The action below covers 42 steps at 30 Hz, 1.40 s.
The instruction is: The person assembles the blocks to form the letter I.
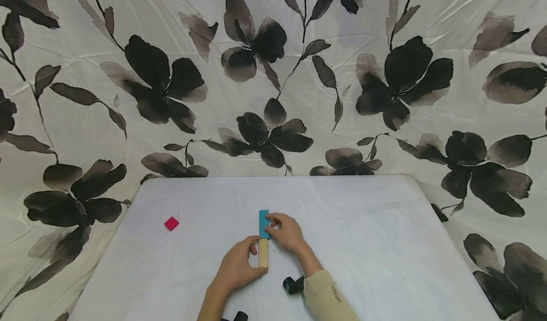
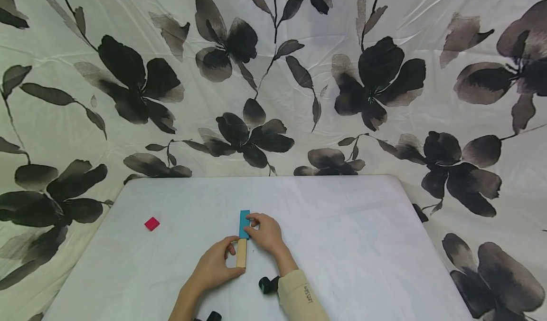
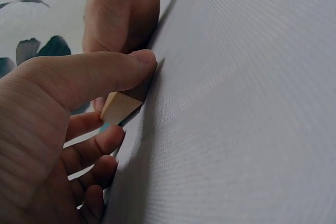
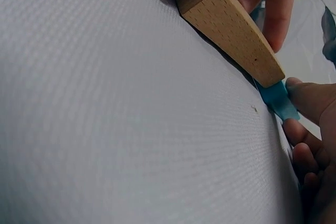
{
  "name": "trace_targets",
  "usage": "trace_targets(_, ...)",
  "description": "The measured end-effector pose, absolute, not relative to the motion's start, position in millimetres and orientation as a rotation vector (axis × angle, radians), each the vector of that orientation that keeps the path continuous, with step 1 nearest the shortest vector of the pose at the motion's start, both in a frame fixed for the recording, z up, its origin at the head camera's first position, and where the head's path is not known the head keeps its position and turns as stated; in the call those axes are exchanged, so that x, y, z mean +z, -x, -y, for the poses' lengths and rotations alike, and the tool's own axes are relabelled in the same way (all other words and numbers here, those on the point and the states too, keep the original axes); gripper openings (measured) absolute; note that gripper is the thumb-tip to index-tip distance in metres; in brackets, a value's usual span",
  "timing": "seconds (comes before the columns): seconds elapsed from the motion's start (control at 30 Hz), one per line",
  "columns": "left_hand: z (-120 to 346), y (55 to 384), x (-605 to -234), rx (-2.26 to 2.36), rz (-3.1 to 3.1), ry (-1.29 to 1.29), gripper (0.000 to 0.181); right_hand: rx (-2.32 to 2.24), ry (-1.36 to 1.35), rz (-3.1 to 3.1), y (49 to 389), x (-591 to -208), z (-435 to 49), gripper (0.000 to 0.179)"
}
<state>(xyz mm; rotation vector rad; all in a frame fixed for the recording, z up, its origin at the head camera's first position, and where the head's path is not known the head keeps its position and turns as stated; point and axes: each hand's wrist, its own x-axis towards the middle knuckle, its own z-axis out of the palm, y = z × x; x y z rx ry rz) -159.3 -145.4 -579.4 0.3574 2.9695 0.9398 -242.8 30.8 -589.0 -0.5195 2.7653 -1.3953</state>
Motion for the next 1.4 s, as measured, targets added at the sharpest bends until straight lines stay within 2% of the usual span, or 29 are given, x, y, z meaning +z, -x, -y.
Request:
trace_targets(0.9,144.9,159.4,-582.3,0.943,-2.989,-0.335,0.083,-1.399,0.523,-2.775,242.6,-591.3,-30.7,0.031)
trace_targets(1.4,146.3,157.8,-585.8,0.952,-3.021,-0.403,0.078,-1.392,0.537,-2.786,241.7,-590.6,-30.9,0.031)
